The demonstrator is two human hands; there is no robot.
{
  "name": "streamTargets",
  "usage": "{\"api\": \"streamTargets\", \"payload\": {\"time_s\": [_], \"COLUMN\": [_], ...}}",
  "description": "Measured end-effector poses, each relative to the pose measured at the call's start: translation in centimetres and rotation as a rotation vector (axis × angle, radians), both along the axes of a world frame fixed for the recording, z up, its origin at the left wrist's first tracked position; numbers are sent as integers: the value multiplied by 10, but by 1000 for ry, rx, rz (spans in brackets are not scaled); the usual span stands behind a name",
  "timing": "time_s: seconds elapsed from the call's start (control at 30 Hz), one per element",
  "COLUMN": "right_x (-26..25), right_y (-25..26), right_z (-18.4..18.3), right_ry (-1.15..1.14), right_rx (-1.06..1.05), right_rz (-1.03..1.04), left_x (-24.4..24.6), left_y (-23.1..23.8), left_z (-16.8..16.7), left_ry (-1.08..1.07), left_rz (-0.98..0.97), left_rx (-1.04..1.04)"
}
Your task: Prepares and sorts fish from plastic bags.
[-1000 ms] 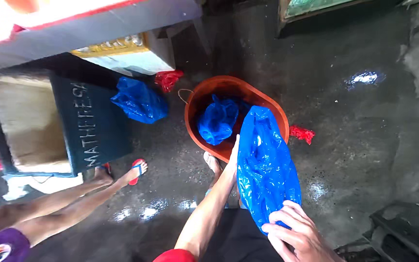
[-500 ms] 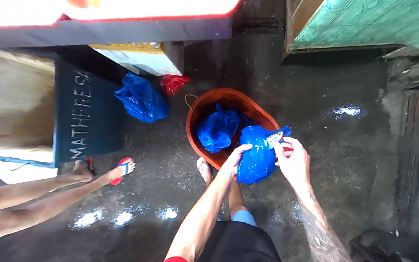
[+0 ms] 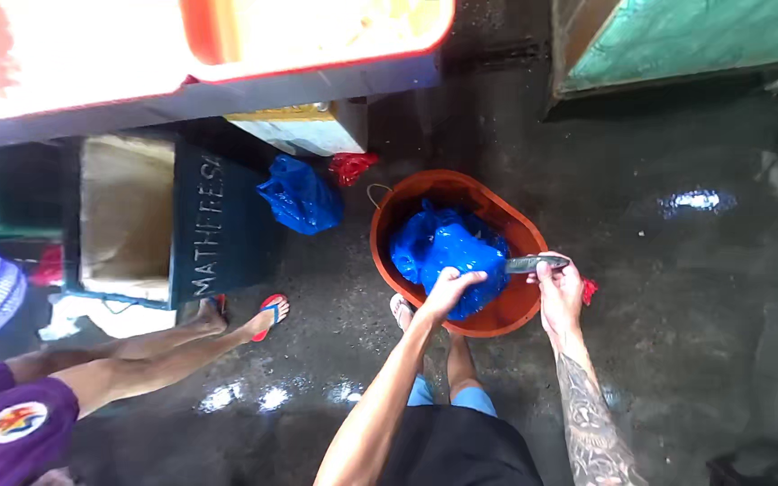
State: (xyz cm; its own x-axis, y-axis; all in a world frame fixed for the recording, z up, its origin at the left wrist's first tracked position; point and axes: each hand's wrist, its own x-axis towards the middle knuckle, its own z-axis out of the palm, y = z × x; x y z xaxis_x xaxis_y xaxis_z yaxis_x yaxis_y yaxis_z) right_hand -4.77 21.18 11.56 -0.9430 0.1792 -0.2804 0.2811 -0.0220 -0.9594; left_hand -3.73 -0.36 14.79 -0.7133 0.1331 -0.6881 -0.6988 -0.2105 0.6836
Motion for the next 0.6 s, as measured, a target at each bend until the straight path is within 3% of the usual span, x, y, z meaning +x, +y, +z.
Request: {"api": "streamTargets", "payload": {"time_s": [0.17,0.4,0.53,0.6], "right_x": [19,82,135,160], "right_y": [50,103,111,108], "right_z": [0,13,27,54], "right_ry": [-15,-65,-94,-161], "right_rx": [8,152,207,230], "right_rz": [-215,-305,-402,-449], "left_x": [5,-20,-23,-17], "left_y": [-41,-57,-32,-7], "left_z": [-14,76,117,124], "left_ry": [122,330,422,482], "left_rz": [-243,-747,-935,-1021], "left_rx": [-401,-855,-917,-917]}}
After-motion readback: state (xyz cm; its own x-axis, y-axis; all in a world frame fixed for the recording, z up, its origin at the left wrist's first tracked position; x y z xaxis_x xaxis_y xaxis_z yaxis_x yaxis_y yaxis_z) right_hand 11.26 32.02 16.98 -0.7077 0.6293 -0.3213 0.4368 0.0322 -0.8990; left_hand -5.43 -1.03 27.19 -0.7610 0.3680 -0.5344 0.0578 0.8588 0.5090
